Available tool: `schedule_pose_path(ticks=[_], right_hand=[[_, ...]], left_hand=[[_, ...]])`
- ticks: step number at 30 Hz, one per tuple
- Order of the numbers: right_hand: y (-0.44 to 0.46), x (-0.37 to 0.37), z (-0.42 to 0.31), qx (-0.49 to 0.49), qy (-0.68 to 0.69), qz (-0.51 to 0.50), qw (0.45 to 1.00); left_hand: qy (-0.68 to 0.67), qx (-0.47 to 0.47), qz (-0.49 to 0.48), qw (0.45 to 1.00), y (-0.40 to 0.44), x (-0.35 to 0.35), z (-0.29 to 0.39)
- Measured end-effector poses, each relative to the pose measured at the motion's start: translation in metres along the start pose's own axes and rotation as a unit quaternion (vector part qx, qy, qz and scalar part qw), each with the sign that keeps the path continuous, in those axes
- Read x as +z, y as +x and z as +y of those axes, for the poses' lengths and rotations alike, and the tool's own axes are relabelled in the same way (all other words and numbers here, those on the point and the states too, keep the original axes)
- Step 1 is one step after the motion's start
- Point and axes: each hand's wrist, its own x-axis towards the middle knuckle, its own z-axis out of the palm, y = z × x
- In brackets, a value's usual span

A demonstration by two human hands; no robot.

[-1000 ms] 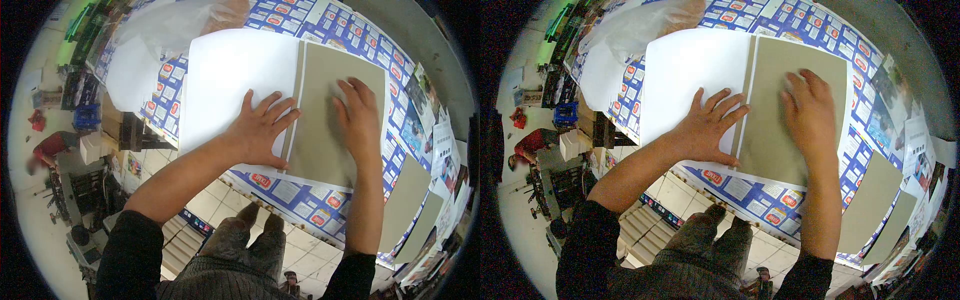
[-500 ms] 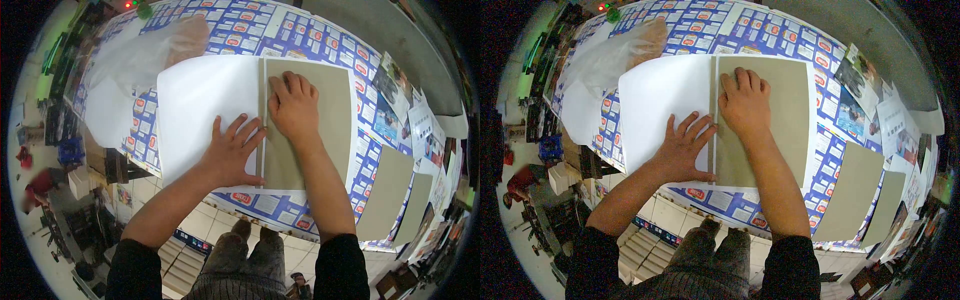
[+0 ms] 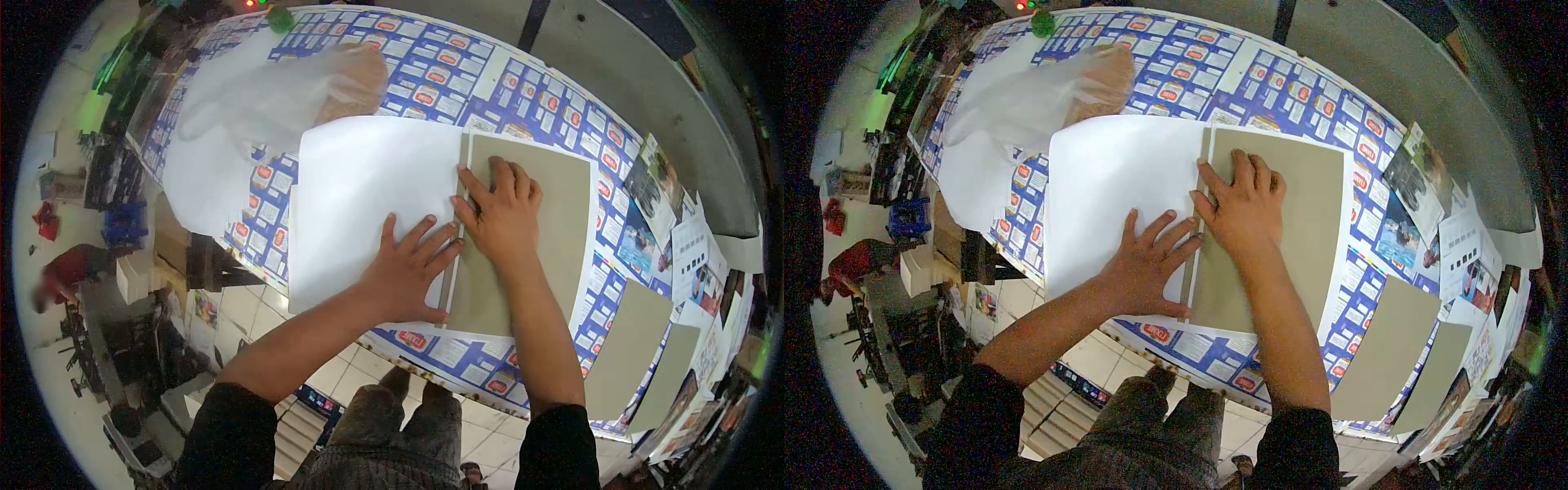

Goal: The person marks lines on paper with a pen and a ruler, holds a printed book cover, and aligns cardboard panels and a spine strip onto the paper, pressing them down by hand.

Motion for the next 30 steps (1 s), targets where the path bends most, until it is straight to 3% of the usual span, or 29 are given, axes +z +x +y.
schedule_pose_path(ticks=[13, 17, 19, 30], right_hand=[[0.001, 0.002, 0.003, -0.012, 0.016, 0.021, 1.0], [-0.001, 0.003, 0.002, -0.005, 0.007, -0.016, 1.0], [-0.003, 0.006, 0.004, -0.028, -0.005, 0.037, 0.999], [-0.005, 0.013, 0.005, -0.034, -0.025, 0.058, 0.997]], left_hand=[[-0.004, 0.006, 0.041, 0.999, -0.001, 0.013, -0.005], [-0.008, 0.013, 0.061, 0.998, -0.001, 0.015, -0.006], [-0.031, 0.02, 0.086, 0.996, -0.002, 0.019, -0.008], [-0.01, 0.021, 0.11, 0.994, 0.0, 0.026, -0.009]])
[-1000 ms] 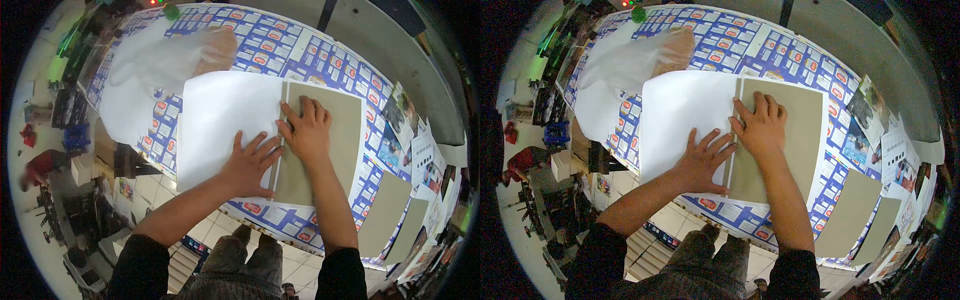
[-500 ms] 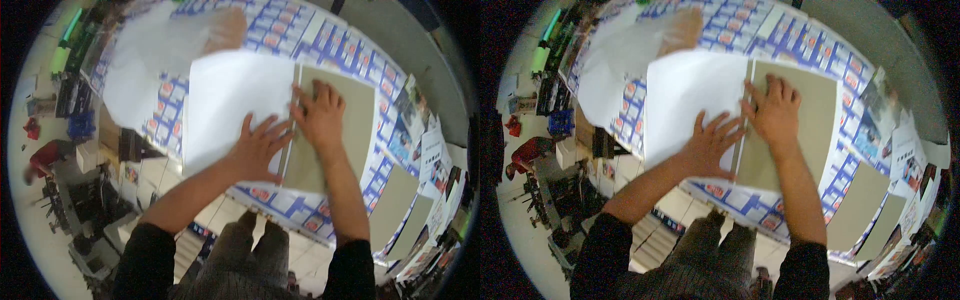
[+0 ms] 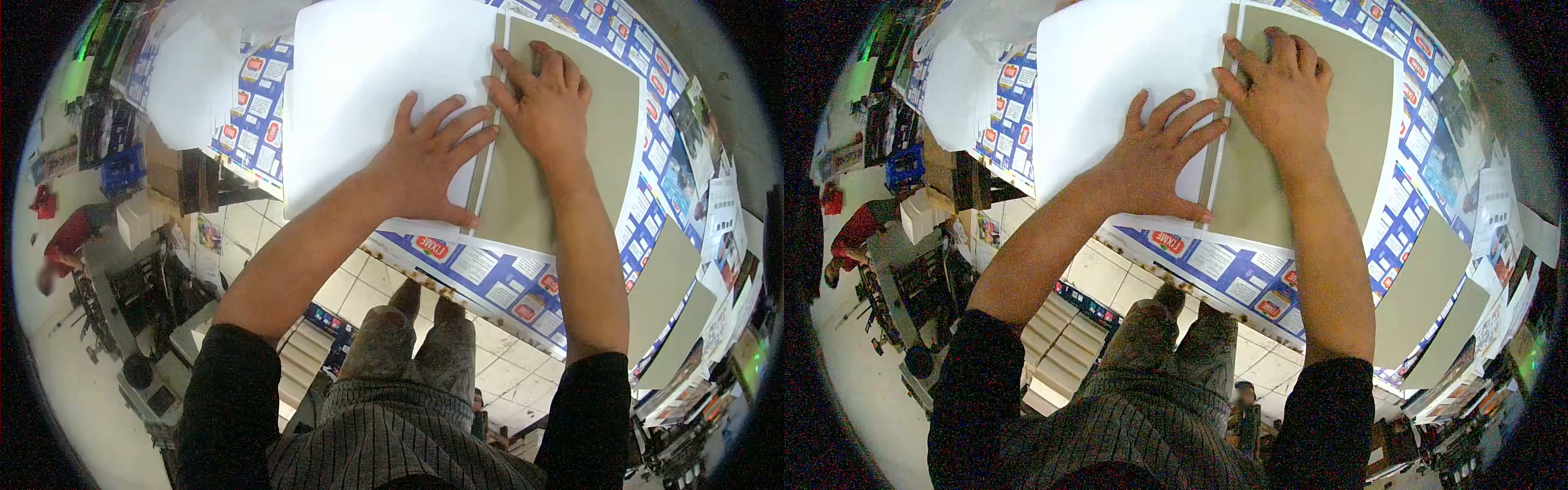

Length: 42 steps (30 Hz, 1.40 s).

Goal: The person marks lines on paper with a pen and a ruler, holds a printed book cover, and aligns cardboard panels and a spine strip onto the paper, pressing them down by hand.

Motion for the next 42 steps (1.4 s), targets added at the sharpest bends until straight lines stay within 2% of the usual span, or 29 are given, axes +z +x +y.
schedule_pose_path(ticks=[10, 17, 20, 29, 31, 32, 42], right_hand=[[0.0, 0.001, 0.0, 0.006, -0.003, -0.014, 1.0], [0.0, 0.003, 0.001, -0.001, -0.004, 0.016, 1.0], [0.003, -0.005, -0.003, 0.016, -0.013, -0.021, 1.0], [0.007, -0.01, -0.002, 0.021, 0.021, -0.023, 0.999], [0.007, -0.011, -0.003, 0.02, 0.025, -0.021, 0.999], [0.007, -0.013, -0.003, 0.021, 0.027, -0.026, 0.999], [0.013, -0.017, -0.003, 0.03, 0.047, -0.081, 0.995]], left_hand=[[0.009, -0.013, -0.021, 1.0, 0.0, -0.004, 0.004], [0.016, -0.027, -0.043, 0.999, 0.004, -0.018, 0.011], [0.018, -0.029, -0.071, 0.997, 0.005, -0.021, 0.011], [0.016, -0.033, -0.093, 0.995, 0.009, -0.032, 0.013], [0.002, -0.041, -0.125, 0.991, 0.01, -0.034, 0.014], [-0.002, -0.033, -0.101, 0.994, 0.008, -0.029, 0.012], [-0.051, -0.034, -0.106, 0.992, 0.007, -0.023, 0.004]])
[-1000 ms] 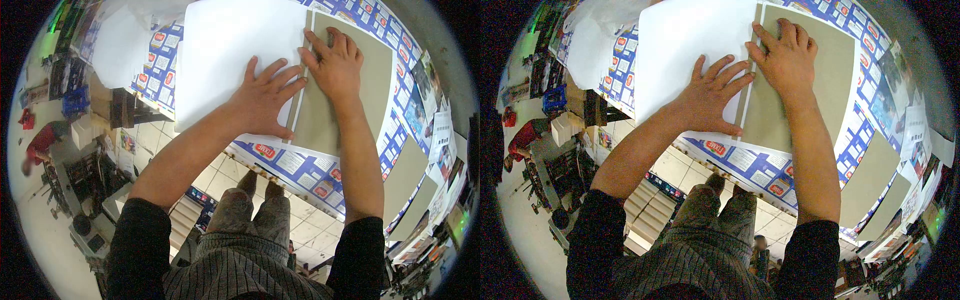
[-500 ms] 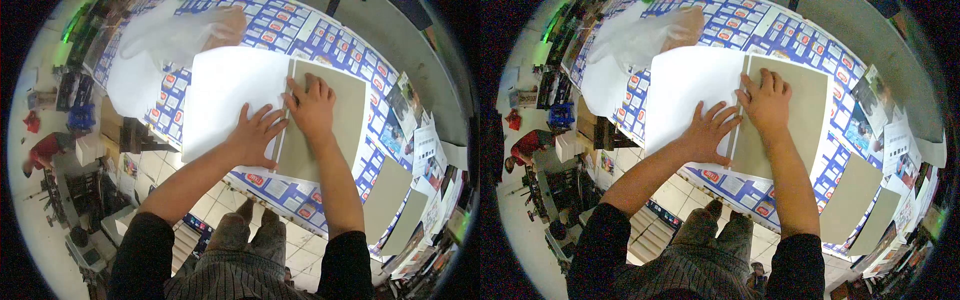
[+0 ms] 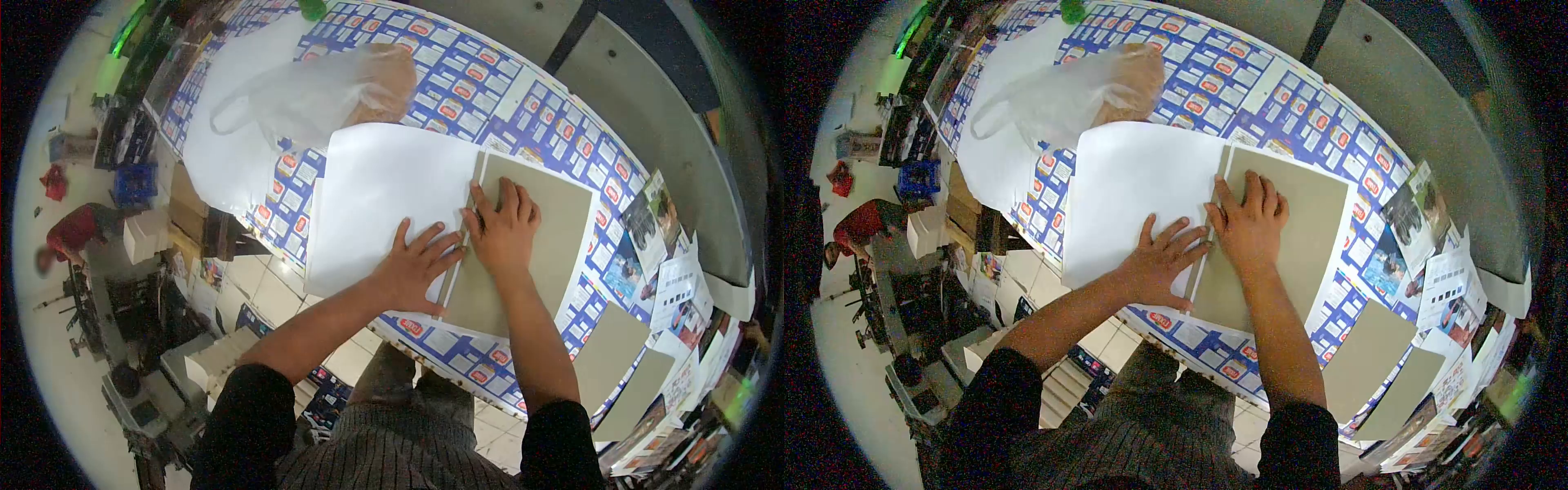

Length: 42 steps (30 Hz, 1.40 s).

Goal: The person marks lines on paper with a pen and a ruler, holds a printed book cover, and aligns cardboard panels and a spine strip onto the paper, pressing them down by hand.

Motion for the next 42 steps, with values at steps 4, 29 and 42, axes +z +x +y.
schedule_pose_path(ticks=[4, 29, 42], right_hand=[[0.004, -0.004, -0.003, 0.017, -0.004, -0.033, 0.999], [0.008, -0.006, 0.003, 0.041, 0.0, -0.081, 0.996], [-0.004, 0.008, 0.011, 0.071, 0.079, -0.073, 0.992]], left_hand=[[-0.014, 0.014, 0.026, 0.999, -0.002, -0.001, -0.002], [-0.115, 0.023, 0.194, 0.974, 0.039, -0.032, -0.021], [-0.209, 0.074, 0.236, 0.946, 0.133, -0.043, -0.021]])
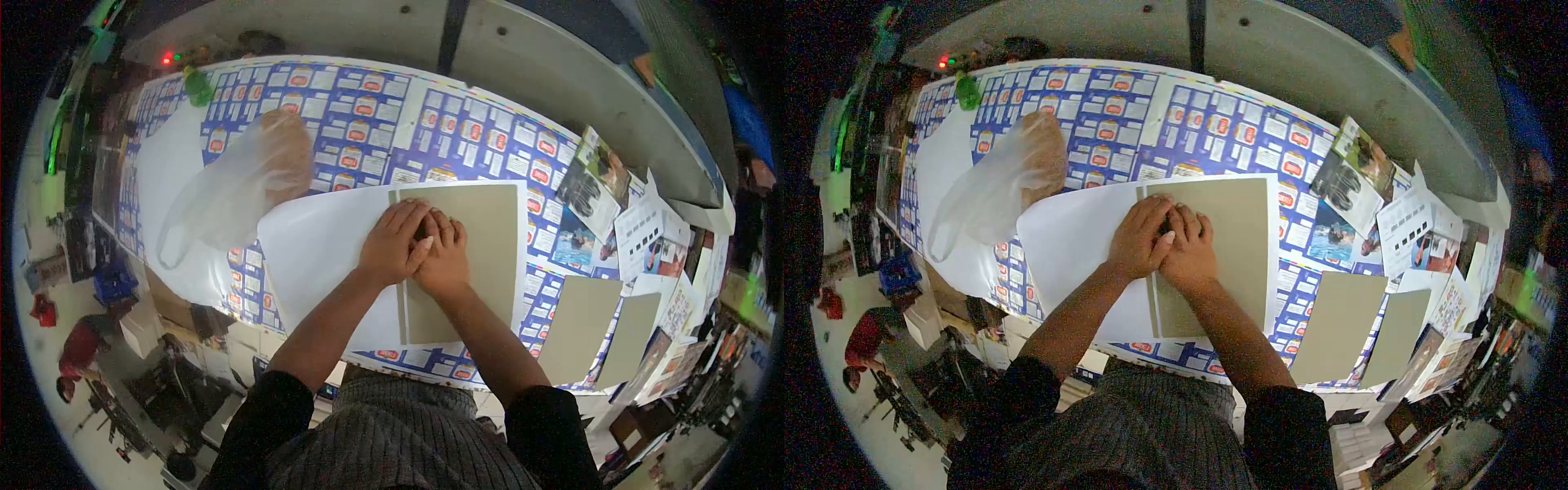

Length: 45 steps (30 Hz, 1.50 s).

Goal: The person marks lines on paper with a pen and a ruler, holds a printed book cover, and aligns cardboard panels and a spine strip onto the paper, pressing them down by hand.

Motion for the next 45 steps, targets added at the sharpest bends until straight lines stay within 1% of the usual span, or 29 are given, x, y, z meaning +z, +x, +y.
schedule_pose_path(ticks=[1, 3, 4, 6, 7, 8, 9, 11, 12, 13, 14, 15, 17, 18, 20, 21, 23, 24, 26, 27, 29, 30, 33, 35, 38, 45], right_hand=[[0.0, 0.001, 0.002, 0.005, 0.002, 0.006, 1.0], [-0.002, 0.002, 0.004, -0.004, 0.015, -0.014, 1.0], [-0.003, -0.001, 0.006, -0.017, -0.002, -0.024, 1.0], [-0.003, 0.0, 0.005, -0.016, 0.001, -0.003, 1.0], [-0.005, 0.001, 0.005, -0.016, -0.001, 0.01, 1.0], [-0.003, -0.007, 0.004, -0.01, 0.037, 0.041, 0.998], [-0.004, -0.006, 0.006, 0.022, 0.037, 0.04, 0.998], [-0.008, -0.001, 0.012, 0.067, 0.212, 0.104, 0.97], [-0.012, -0.006, 0.011, 0.092, 0.211, 0.108, 0.967], [-0.01, -0.017, 0.011, 0.117, 0.284, 0.1, 0.946], [-0.013, -0.022, 0.012, 0.136, 0.357, 0.094, 0.919], [-0.018, -0.021, 0.008, 0.149, 0.36, 0.1, 0.915], [-0.024, -0.018, 0.011, 0.119, 0.347, 0.14, 0.92], [-0.036, -0.017, 0.009, 0.132, 0.35, 0.148, 0.915], [-0.064, -0.017, -0.001, 0.142, 0.252, 0.179, 0.94], [-0.079, -0.019, -0.004, 0.146, 0.251, 0.188, 0.938], [-0.117, -0.023, -0.008, 0.234, 0.082, 0.174, 0.953], [-0.13, -0.025, -0.004, 0.241, 0.08, 0.181, 0.95], [-0.15, -0.033, -0.001, 0.276, 0.034, 0.135, 0.951], [-0.156, -0.033, 0.001, 0.284, 0.032, 0.142, 0.948], [-0.163, -0.033, 0.006, 0.279, 0.045, 0.146, 0.948], [-0.165, -0.031, 0.005, 0.282, 0.045, 0.149, 0.947], [-0.164, -0.028, 0.005, 0.281, 0.009, 0.146, 0.949], [-0.167, -0.028, 0.004, 0.291, 0.035, 0.087, 0.952], [-0.174, -0.029, 0.006, 0.278, 0.011, 0.084, 0.957], [-0.174, -0.027, 0.007, 0.277, 0.012, 0.069, 0.958]], left_hand=[[0.004, 0.006, -0.004, 1.0, 0.001, 0.002, 0.0], [0.025, -0.021, 0.0, 0.999, -0.001, 0.005, 0.001], [0.03, -0.014, -0.005, 0.999, 0.0, 0.005, 0.0], [0.03, -0.043, -0.01, 0.999, 0.0, 0.008, 0.001], [0.028, -0.032, -0.025, 0.999, 0.001, 0.011, -0.002], [0.045, -0.031, -0.003, 0.998, -0.001, 0.015, -0.006], [0.059, -0.029, 0.016, 0.998, -0.005, 0.021, -0.009], [0.114, -0.029, 0.013, 0.993, -0.009, 0.028, -0.017], [0.155, -0.051, -0.005, 0.987, -0.008, 0.03, -0.015], [0.199, -0.071, -0.017, 0.977, -0.002, 0.032, -0.006], [0.182, -0.131, -0.048, 0.973, 0.008, 0.024, 0.021], [0.241, -0.044, -0.042, 0.969, 0.003, 0.026, 0.01], [0.262, -0.017, -0.019, 0.965, 0.003, 0.03, 0.009], [0.263, -0.008, -0.032, 0.964, 0.0, 0.033, 0.009], [0.262, 0.022, 0.001, 0.965, 0.001, 0.032, 0.01], [0.264, 0.031, -0.001, 0.964, 0.004, 0.033, 0.011], [0.28, 0.021, -0.005, 0.96, 0.002, 0.033, 0.014], [0.279, 0.031, -0.007, 0.96, 0.002, 0.033, 0.015], [0.274, 0.012, -0.006, 0.962, 0.001, 0.034, 0.017], [0.273, 0.023, -0.008, 0.962, 0.001, 0.034, 0.017], [0.275, 0.002, -0.004, 0.961, 0.001, 0.035, 0.017], [0.275, 0.007, -0.005, 0.961, -0.001, 0.036, 0.015], [0.276, -0.001, -0.009, 0.961, 0.002, 0.035, 0.013], [0.27, -0.014, -0.01, 0.963, 0.001, 0.035, 0.02], [0.275, -0.001, -0.008, 0.962, 0.001, 0.034, 0.019], [0.277, 0.005, -0.007, 0.961, 0.002, 0.035, 0.017]])
